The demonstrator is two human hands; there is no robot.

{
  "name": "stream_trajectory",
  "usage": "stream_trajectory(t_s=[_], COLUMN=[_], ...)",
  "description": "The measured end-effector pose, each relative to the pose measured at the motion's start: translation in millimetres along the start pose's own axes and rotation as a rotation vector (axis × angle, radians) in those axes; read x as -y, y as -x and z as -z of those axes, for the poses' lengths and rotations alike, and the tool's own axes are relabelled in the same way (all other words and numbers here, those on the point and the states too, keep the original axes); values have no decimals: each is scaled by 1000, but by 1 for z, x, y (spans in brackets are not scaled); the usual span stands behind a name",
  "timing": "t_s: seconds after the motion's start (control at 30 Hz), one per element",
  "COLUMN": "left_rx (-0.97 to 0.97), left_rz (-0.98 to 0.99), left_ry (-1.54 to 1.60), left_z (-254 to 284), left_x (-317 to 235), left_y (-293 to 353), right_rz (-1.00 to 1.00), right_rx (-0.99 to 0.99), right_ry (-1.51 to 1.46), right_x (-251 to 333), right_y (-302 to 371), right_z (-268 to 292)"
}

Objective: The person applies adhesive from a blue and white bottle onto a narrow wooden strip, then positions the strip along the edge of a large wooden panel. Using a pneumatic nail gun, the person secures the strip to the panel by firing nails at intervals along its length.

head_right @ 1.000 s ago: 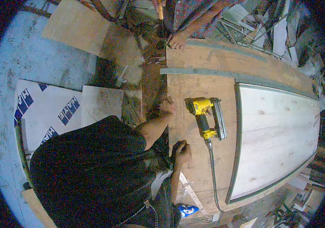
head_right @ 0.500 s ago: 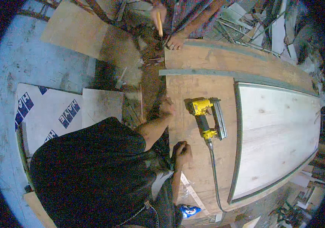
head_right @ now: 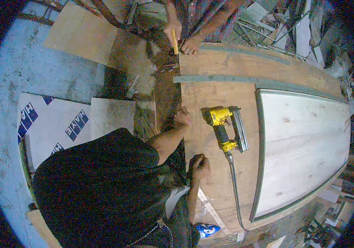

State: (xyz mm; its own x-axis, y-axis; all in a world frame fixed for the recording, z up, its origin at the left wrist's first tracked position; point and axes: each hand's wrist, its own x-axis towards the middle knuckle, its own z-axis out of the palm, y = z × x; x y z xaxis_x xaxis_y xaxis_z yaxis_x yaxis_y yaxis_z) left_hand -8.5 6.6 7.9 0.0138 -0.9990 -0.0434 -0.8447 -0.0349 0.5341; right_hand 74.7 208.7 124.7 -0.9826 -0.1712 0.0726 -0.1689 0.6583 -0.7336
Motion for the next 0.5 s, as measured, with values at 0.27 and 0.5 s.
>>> stream_trajectory(t_s=[0.27, 0.5], left_rx=[-265, 9], left_rz=[36, -119], left_ry=[-53, -50], left_z=[-115, -61], left_x=[85, 56], left_y=[-47, -22], right_rz=[169, 103], right_rx=[67, 20], right_ry=[27, 43], right_x=[9, -10], right_y=[-2, -1], right_z=[-4, -7])
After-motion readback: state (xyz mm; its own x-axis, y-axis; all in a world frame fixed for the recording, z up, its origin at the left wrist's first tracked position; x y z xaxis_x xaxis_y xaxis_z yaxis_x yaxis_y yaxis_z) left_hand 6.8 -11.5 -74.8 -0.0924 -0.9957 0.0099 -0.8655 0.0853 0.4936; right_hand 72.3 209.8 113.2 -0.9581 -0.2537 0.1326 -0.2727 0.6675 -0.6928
